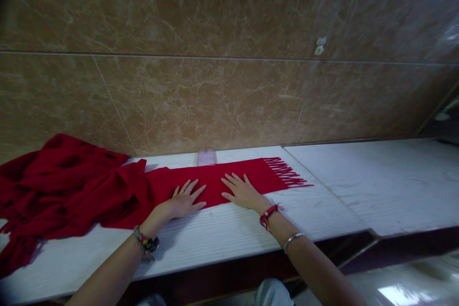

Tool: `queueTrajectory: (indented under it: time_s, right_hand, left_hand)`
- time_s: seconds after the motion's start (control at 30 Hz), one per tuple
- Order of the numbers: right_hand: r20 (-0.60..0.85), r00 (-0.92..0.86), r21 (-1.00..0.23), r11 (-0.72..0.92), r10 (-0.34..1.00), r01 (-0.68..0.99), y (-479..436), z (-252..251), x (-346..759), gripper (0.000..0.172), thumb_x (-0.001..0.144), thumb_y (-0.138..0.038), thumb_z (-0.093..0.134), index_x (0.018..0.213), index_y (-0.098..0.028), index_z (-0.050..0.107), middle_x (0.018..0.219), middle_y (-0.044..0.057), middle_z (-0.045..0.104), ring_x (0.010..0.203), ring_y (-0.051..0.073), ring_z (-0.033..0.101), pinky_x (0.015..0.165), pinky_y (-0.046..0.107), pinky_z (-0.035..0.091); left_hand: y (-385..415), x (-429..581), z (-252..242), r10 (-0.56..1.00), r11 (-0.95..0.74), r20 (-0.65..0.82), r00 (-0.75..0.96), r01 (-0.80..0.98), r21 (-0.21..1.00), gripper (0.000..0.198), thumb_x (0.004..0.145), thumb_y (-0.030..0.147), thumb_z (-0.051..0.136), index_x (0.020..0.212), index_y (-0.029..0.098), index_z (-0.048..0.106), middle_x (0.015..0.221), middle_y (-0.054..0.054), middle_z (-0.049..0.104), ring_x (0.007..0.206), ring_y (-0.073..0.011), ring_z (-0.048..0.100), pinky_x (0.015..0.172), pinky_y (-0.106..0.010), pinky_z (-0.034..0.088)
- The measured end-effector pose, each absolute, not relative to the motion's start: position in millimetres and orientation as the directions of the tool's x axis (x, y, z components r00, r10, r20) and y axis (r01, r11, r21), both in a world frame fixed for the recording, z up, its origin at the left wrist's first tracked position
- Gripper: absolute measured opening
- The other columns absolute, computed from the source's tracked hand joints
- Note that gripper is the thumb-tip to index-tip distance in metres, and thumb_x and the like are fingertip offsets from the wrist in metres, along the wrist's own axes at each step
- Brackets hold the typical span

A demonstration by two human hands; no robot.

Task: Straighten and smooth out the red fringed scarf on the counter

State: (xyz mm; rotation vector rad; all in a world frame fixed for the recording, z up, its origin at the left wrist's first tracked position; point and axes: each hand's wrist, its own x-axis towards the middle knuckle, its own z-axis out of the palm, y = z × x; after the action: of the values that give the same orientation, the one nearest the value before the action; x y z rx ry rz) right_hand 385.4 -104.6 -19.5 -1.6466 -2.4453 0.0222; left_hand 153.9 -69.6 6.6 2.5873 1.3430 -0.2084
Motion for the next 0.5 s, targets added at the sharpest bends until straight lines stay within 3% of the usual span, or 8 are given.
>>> queueTrajectory:
  time_s: [0.13,0.37,0.5]
  right_hand:
    - [0.157,-0.365,-0.124,0.385,0.918,0.915,-106,-19,387,0.055,0.086,-0.052,0.029,0.135,-0.025,0.027,0.14,0.006,0.027,0.129,0.026,0.02,0.1,0.056,0.016]
    - [0.261,-0.389,-0.105,0.426,0.884,0.898,-103,-7,362,0.058,0.086,-0.049,0.033,0.136,-0.023,0.022,0.143,0.007,0.02,0.131,0.026,0.011,0.101,0.057,0.013]
    - [0.233,-0.412,-0.113,0.446,0.881,0.888,-98,-14,346,0.057,0.086,-0.049,0.033,0.136,-0.022,0.025,0.141,0.009,0.024,0.13,0.027,0.016,0.101,0.056,0.014]
  left_hand:
    - [-70,156,7,0.797,-0.504,-0.3,0.524,0.851,0.149,0.069,0.078,0.063,0.028,0.137,0.029,0.015,0.145,-0.009,0.002,0.13,-0.0336,-0.002,0.099,-0.059,0.008]
    - [-74,157,11,0.808,-0.492,-0.284,0.516,0.856,0.158,0.073,0.077,0.063,0.029,0.137,0.023,0.017,0.144,-0.01,0.005,0.13,-0.0337,0.001,0.099,-0.06,0.009]
    - [-77,155,15,0.823,-0.464,-0.288,0.489,0.872,0.156,0.08,0.075,0.067,0.028,0.138,0.019,0.013,0.144,-0.01,0.001,0.131,-0.0314,-0.002,0.101,-0.058,0.008]
